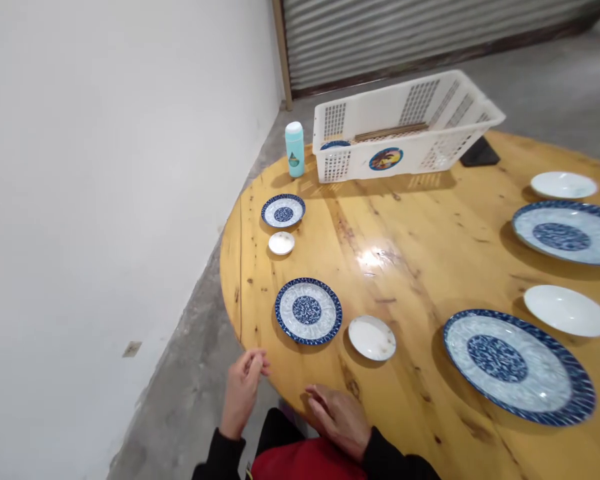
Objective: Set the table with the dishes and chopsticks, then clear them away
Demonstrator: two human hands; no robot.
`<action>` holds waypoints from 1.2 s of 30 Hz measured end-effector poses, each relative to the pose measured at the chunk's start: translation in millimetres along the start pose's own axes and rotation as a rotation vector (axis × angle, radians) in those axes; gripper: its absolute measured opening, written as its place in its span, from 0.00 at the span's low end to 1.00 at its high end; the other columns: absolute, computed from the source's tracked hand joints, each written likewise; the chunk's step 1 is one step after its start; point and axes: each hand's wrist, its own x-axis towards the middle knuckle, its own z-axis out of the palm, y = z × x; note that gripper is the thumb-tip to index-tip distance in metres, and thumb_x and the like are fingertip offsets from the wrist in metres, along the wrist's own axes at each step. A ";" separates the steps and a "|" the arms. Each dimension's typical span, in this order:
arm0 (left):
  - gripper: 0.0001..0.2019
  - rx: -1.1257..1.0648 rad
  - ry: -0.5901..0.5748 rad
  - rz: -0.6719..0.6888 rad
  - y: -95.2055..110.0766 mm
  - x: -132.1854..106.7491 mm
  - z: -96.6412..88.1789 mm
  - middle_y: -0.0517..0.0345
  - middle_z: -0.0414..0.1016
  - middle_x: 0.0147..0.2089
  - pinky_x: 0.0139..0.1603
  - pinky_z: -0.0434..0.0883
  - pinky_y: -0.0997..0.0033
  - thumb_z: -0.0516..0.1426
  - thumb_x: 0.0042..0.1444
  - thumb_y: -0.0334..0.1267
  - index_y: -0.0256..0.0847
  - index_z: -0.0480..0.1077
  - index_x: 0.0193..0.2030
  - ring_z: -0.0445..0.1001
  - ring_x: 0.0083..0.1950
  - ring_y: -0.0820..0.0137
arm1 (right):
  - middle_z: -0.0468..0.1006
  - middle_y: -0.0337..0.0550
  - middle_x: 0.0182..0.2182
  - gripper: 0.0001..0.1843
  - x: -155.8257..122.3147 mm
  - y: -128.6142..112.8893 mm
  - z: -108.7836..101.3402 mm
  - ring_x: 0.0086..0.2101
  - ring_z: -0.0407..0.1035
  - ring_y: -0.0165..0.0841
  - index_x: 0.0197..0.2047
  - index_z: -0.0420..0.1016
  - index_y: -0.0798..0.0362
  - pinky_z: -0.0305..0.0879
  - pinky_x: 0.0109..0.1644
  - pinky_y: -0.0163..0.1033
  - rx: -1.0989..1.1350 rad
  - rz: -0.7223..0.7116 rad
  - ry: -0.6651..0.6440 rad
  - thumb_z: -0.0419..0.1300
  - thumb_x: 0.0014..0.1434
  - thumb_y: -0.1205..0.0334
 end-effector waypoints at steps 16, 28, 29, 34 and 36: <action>0.13 -0.148 -0.143 0.037 59.5 328.1 6.6 0.51 0.77 0.31 0.30 0.68 0.76 0.59 0.57 0.45 0.36 0.72 0.29 0.74 0.30 0.73 | 0.84 0.54 0.47 0.33 22.8 -4.7 39.6 0.49 0.79 0.47 0.48 0.83 0.52 0.76 0.54 0.49 0.144 0.384 0.518 0.48 0.62 0.37; 0.16 -0.175 -0.230 0.009 93.3 469.5 50.2 0.52 0.76 0.26 0.28 0.71 0.75 0.62 0.59 0.45 0.35 0.68 0.28 0.75 0.25 0.73 | 0.86 0.48 0.35 0.30 52.9 -46.2 79.4 0.35 0.82 0.42 0.43 0.82 0.50 0.79 0.37 0.38 0.412 0.611 0.730 0.56 0.57 0.33; 0.15 -0.173 -0.240 0.004 97.6 473.2 52.9 0.53 0.75 0.25 0.28 0.71 0.76 0.61 0.59 0.44 0.35 0.68 0.28 0.75 0.25 0.73 | 0.86 0.48 0.33 0.31 55.3 -50.4 79.9 0.32 0.82 0.42 0.43 0.82 0.50 0.79 0.35 0.39 0.415 0.622 0.764 0.54 0.57 0.32; 0.08 -0.133 -0.231 -0.001 116.2 482.7 66.0 0.58 0.70 0.19 0.24 0.69 0.78 0.56 0.58 0.32 0.35 0.67 0.28 0.74 0.23 0.72 | 0.86 0.50 0.36 0.29 63.9 -67.0 73.6 0.37 0.82 0.44 0.43 0.79 0.50 0.78 0.41 0.44 0.320 0.706 0.825 0.51 0.59 0.35; 0.07 -0.113 -0.209 0.017 120.7 484.9 71.6 0.61 0.69 0.19 0.23 0.68 0.80 0.52 0.58 0.29 0.36 0.66 0.28 0.72 0.23 0.74 | 0.86 0.51 0.38 0.28 64.6 -67.7 72.0 0.38 0.81 0.44 0.44 0.78 0.51 0.77 0.43 0.45 0.304 0.728 0.833 0.49 0.61 0.38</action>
